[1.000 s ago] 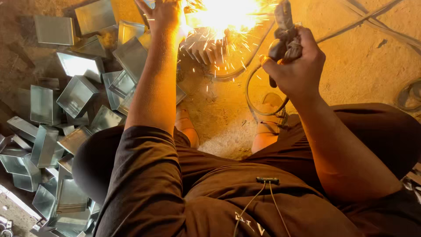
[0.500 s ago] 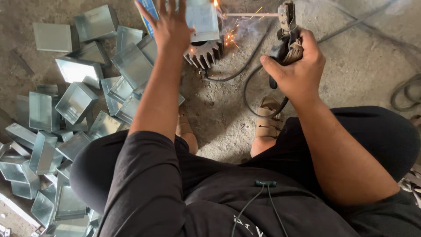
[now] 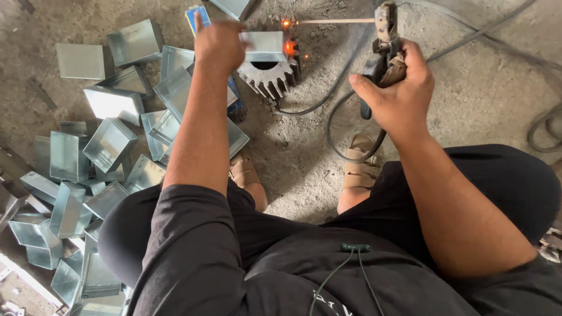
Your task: The person sits on the floor and welds small square metal boxes using a handheld welding tool. They pick up each box, place it on a metal gear, and apply the welding tool to the seams, generating bright sparks and smoke.
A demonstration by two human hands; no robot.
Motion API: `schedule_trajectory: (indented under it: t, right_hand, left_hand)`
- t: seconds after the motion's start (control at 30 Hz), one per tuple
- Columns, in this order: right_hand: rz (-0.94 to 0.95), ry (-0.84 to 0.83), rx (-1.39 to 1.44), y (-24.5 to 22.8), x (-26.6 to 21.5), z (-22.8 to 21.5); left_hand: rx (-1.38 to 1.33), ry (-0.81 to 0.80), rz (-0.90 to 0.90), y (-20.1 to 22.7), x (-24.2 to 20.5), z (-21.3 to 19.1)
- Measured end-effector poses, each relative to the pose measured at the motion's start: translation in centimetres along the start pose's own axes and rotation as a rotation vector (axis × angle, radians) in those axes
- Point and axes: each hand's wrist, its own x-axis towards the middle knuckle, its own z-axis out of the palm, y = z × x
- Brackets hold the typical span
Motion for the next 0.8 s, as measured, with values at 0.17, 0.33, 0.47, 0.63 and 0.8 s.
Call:
schedule_trajectory:
  t: [0.17,0.33,0.47,0.63,0.8]
  right_hand:
    - [-0.014,-0.037,-0.054,0.0,-0.1,1.2]
    - [-0.109,-0.069,-0.132,-0.3,-0.5,1.9]
    - [-0.187,-0.035,-0.123,-0.7,-0.7,2.7]
    - [-0.216,-0.050,-0.118,-0.9,-0.5,3.5]
    - [-0.216,-0.043,-0.114,-0.6,-0.4,3.8]
  left_hand:
    - [0.134,-0.049,-0.006,2.6,-1.6,-0.6]
    - [0.107,-0.159,-0.044,3.4,-1.7,-3.2]
    - [0.102,-0.170,-0.085,4.2,-1.7,-4.1]
    - [0.154,-0.171,-0.065,4.0,-1.3,-3.8]
    - [0.173,-0.144,-0.035,3.8,-1.3,-3.2]
